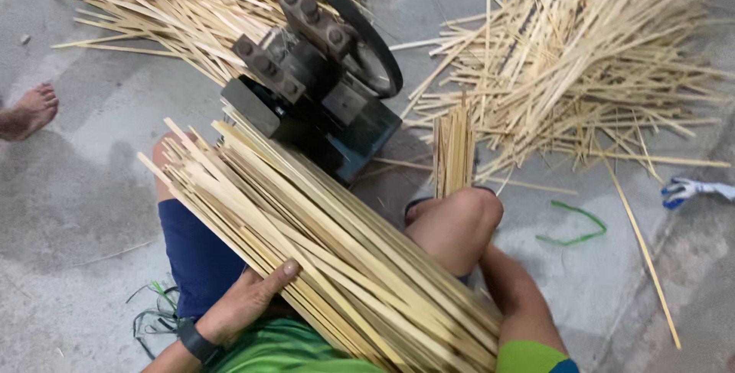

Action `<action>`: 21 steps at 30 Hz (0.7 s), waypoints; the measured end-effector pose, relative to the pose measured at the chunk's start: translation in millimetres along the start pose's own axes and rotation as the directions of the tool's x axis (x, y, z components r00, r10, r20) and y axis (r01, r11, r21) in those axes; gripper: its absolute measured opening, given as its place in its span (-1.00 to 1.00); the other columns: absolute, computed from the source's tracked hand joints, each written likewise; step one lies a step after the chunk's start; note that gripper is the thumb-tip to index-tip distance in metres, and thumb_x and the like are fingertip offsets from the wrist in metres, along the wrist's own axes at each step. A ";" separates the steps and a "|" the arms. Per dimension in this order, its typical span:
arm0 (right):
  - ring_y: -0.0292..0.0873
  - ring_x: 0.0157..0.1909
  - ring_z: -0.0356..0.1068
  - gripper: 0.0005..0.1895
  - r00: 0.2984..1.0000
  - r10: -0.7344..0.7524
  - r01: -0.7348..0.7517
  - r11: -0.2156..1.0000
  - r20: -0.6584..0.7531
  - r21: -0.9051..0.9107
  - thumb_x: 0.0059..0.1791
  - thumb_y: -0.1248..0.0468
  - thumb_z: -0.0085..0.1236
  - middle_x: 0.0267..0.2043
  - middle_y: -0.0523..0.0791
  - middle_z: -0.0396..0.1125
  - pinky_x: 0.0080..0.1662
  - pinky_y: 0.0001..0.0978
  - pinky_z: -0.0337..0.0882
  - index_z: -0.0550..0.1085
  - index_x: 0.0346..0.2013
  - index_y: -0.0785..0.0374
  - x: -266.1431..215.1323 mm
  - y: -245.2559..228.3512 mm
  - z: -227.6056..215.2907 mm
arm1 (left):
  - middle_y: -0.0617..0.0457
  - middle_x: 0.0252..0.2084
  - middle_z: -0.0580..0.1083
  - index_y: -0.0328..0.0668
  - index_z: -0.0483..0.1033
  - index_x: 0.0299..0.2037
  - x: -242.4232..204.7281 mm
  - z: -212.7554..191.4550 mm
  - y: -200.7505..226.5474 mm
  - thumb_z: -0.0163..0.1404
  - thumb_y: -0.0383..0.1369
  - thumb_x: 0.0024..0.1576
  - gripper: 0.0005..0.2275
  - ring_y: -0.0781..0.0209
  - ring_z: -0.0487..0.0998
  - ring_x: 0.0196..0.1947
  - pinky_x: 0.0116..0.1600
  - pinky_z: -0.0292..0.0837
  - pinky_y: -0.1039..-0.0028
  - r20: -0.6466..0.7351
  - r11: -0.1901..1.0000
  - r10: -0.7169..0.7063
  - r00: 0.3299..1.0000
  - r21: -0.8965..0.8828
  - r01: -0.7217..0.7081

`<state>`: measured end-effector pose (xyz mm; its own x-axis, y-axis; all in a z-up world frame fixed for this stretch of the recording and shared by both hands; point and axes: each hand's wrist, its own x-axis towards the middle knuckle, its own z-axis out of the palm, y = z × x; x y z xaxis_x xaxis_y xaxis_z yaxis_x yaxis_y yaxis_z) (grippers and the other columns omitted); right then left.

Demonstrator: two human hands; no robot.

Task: The person feeds bamboo strips into a machine while sitting on the floor, handling the strips by hand to process them.

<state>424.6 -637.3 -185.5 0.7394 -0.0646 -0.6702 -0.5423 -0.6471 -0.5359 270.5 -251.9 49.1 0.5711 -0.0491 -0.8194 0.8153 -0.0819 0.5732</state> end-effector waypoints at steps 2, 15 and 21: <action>-0.01 -0.16 0.53 -0.39 1.000 0.013 -0.013 1.000 0.007 0.007 0.11 -0.11 0.20 -0.23 0.10 0.52 0.03 -0.14 0.52 0.56 -0.11 0.51 7.4 -3.3 -5.0 | -0.22 0.02 0.63 -0.32 0.42 0.23 3.5 6.6 3.4 0.10 0.12 0.02 -0.29 -0.08 0.69 -0.05 -0.12 0.68 0.19 0.019 0.940 -0.267 0.964 -0.216 0.264; 0.02 -0.18 0.55 -0.44 0.996 0.085 -0.085 0.996 -0.022 0.030 0.03 -0.08 0.24 -0.25 0.12 0.53 -0.02 -0.11 0.53 0.58 -0.16 0.47 71.1 0.3 -21.1 | -0.24 0.12 0.55 -0.27 0.19 0.34 12.3 16.0 12.6 0.05 0.14 -0.05 -0.17 -0.08 0.68 0.01 -0.16 0.72 0.19 -0.018 0.973 -0.148 0.989 -0.183 0.142; 0.03 -0.19 0.55 -0.46 0.989 0.142 -0.141 0.989 -0.028 0.036 -0.01 -0.06 0.25 -0.26 0.12 0.54 -0.04 -0.10 0.53 0.59 -0.19 0.46 78.4 36.3 -15.0 | -0.36 0.32 0.35 -0.40 -0.08 0.43 12.9 16.3 6.8 0.11 0.14 0.14 -0.10 -0.16 0.40 0.31 0.20 0.49 0.27 -0.059 0.935 0.333 0.941 -0.110 -0.338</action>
<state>468.8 -677.2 -249.8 0.6656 -0.1776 -0.7249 -0.6554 -0.6036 -0.4539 281.8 -269.2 42.2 0.8149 -0.0147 -0.5794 0.5794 0.0500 0.8135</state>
